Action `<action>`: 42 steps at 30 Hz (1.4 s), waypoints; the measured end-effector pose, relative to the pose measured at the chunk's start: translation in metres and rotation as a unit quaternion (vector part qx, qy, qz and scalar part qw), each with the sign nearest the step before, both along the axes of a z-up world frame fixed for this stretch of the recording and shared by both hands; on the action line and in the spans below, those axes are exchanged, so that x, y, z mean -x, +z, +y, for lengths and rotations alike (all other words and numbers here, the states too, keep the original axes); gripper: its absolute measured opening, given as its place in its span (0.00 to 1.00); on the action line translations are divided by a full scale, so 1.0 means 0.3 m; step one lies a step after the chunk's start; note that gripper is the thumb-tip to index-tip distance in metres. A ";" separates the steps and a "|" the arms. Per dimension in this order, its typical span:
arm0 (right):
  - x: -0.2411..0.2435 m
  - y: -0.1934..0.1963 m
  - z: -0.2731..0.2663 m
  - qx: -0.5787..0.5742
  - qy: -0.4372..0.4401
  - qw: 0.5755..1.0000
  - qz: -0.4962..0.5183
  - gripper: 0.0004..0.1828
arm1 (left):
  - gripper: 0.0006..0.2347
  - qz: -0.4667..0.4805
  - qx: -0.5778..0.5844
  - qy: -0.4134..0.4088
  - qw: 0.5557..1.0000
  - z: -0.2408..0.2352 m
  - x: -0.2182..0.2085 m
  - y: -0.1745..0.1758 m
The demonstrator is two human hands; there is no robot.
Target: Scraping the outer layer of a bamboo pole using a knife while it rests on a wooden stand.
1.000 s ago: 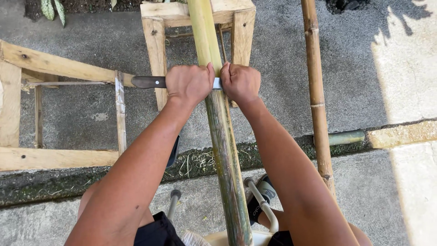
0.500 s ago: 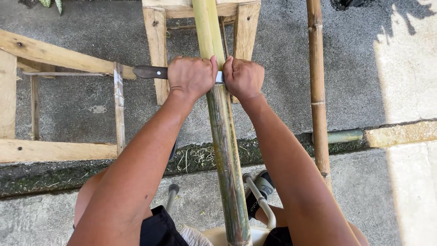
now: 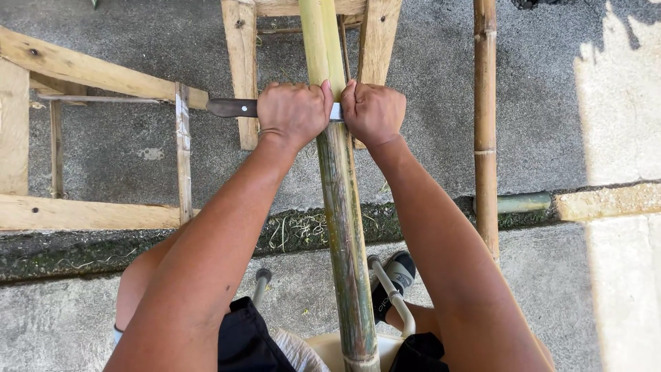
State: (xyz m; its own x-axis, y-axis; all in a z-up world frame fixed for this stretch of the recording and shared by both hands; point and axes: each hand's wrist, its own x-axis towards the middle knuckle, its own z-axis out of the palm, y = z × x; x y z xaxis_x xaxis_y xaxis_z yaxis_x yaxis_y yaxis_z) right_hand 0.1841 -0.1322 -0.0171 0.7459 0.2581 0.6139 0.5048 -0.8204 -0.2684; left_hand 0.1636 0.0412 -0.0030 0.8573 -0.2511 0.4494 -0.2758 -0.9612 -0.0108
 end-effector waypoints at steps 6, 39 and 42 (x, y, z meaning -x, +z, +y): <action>0.008 -0.008 -0.005 -0.006 0.002 0.999 0.035 0.26 | 0.25 0.045 -0.002 0.006 0.999 -0.007 0.016 0.012; 0.305 0.012 -0.053 0.006 0.012 1.000 0.027 0.25 | 0.22 -0.023 0.045 0.002 0.999 -0.065 0.319 -0.005; 0.329 0.022 -0.052 0.009 0.007 1.000 0.026 0.25 | 0.22 -0.029 0.042 0.005 0.999 -0.069 0.346 -0.005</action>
State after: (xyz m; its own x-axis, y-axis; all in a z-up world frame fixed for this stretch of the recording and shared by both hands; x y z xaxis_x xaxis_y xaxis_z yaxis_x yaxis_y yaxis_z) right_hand 0.0855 -0.1478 -0.0105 0.7731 0.2794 0.5695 0.5023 -0.8179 -0.2806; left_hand 0.0596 0.0205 -0.0046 0.8315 -0.2032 0.5171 -0.2684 -0.9618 0.0536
